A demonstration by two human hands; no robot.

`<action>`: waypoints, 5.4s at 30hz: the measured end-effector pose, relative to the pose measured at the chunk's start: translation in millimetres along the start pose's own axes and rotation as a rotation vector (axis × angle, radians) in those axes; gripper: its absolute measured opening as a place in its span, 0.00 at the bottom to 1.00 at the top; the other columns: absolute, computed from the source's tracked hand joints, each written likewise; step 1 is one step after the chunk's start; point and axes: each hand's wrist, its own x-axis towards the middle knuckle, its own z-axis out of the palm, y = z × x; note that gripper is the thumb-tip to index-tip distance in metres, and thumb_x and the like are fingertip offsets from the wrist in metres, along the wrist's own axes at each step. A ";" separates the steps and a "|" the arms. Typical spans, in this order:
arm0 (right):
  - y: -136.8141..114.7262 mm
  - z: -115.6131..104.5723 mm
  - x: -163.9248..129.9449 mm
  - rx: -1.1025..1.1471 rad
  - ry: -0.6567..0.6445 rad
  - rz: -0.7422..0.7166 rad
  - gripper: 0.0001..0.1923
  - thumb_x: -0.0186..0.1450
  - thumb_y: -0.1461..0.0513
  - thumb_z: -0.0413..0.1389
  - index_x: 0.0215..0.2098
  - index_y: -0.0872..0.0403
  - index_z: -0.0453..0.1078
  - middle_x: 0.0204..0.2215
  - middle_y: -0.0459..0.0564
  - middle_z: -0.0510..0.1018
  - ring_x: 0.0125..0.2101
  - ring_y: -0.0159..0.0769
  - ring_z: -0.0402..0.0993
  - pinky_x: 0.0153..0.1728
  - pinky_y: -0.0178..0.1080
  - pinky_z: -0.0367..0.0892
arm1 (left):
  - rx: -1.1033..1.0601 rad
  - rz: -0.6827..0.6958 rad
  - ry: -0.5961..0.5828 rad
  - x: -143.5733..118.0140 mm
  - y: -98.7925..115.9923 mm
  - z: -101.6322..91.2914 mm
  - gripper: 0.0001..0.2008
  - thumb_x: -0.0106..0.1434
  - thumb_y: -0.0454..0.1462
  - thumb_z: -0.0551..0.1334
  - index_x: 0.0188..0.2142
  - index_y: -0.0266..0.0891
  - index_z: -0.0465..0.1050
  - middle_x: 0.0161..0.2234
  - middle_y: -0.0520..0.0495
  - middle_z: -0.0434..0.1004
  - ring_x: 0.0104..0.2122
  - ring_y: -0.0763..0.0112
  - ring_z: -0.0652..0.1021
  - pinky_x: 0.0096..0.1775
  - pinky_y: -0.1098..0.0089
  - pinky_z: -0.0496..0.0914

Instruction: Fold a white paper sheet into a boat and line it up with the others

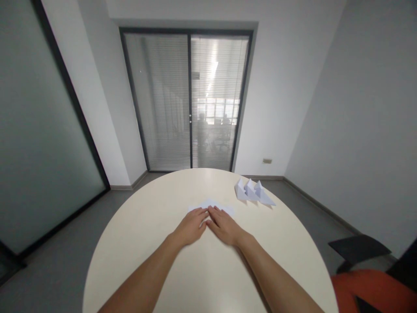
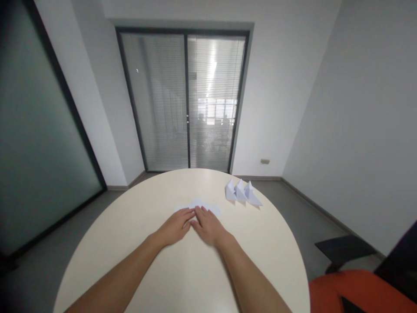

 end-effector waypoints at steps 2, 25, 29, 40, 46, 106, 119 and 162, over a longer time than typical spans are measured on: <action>3.5 -1.9 -0.1 -0.029 -0.027 0.062 0.34 0.73 0.48 0.39 0.70 0.59 0.49 0.69 0.60 0.51 0.69 0.48 0.43 0.67 0.53 0.44 | 0.025 -0.035 -0.017 -1.2 -2.7 2.1 0.21 0.70 0.37 0.53 0.60 0.38 0.68 0.63 0.43 0.67 0.63 0.63 0.65 0.65 0.60 0.57; 12.9 -11.8 0.3 -0.125 0.057 0.281 0.32 0.72 0.52 0.44 0.67 0.63 0.54 0.68 0.64 0.54 0.69 0.51 0.46 0.65 0.53 0.47 | 0.146 -0.239 -0.016 -3.5 -7.0 -4.6 0.22 0.70 0.41 0.53 0.60 0.38 0.69 0.63 0.41 0.65 0.63 0.58 0.65 0.63 0.58 0.59; 14.7 -13.6 0.9 -0.113 0.096 0.243 0.25 0.72 0.57 0.46 0.63 0.60 0.61 0.66 0.64 0.59 0.67 0.49 0.51 0.64 0.52 0.51 | 0.147 -0.278 0.010 -2.6 -8.4 -6.6 0.20 0.70 0.40 0.54 0.58 0.39 0.71 0.62 0.42 0.68 0.61 0.61 0.69 0.63 0.61 0.61; 12.1 -20.1 0.8 -0.117 0.161 0.209 0.14 0.71 0.60 0.48 0.49 0.52 0.72 0.54 0.56 0.75 0.59 0.43 0.67 0.55 0.41 0.62 | 0.097 -0.326 0.054 -2.4 -10.4 -9.8 0.16 0.68 0.37 0.58 0.54 0.45 0.74 0.58 0.48 0.73 0.58 0.65 0.72 0.60 0.64 0.63; 8.0 -21.7 -1.1 -0.144 0.175 0.252 0.15 0.72 0.58 0.47 0.50 0.50 0.72 0.52 0.53 0.76 0.54 0.42 0.71 0.50 0.39 0.64 | 0.108 -0.310 0.071 -2.5 -12.1 -9.3 0.17 0.68 0.37 0.58 0.55 0.44 0.74 0.57 0.48 0.74 0.57 0.65 0.73 0.59 0.65 0.65; -10.7 -23.0 2.3 -0.133 0.237 0.121 0.15 0.74 0.58 0.45 0.45 0.50 0.73 0.41 0.49 0.80 0.43 0.36 0.75 0.40 0.34 0.63 | 0.253 -0.257 0.037 3.9 5.7 -14.4 0.16 0.73 0.38 0.49 0.47 0.44 0.76 0.45 0.47 0.80 0.47 0.65 0.77 0.50 0.66 0.69; -11.3 -25.8 4.5 -0.159 0.247 0.065 0.14 0.73 0.60 0.47 0.44 0.51 0.75 0.40 0.50 0.80 0.42 0.37 0.74 0.44 0.35 0.62 | 0.260 -0.264 0.015 4.5 6.5 -16.0 0.16 0.73 0.38 0.49 0.45 0.45 0.75 0.43 0.47 0.80 0.45 0.65 0.77 0.47 0.66 0.69; -9.0 -18.1 5.1 0.338 0.475 0.063 0.31 0.67 0.64 0.48 0.68 0.47 0.48 0.54 0.54 0.76 0.49 0.38 0.77 0.51 0.41 0.68 | 0.189 -0.455 0.225 5.3 6.4 -17.5 0.19 0.72 0.37 0.51 0.60 0.50 0.68 0.46 0.47 0.82 0.41 0.63 0.82 0.44 0.66 0.72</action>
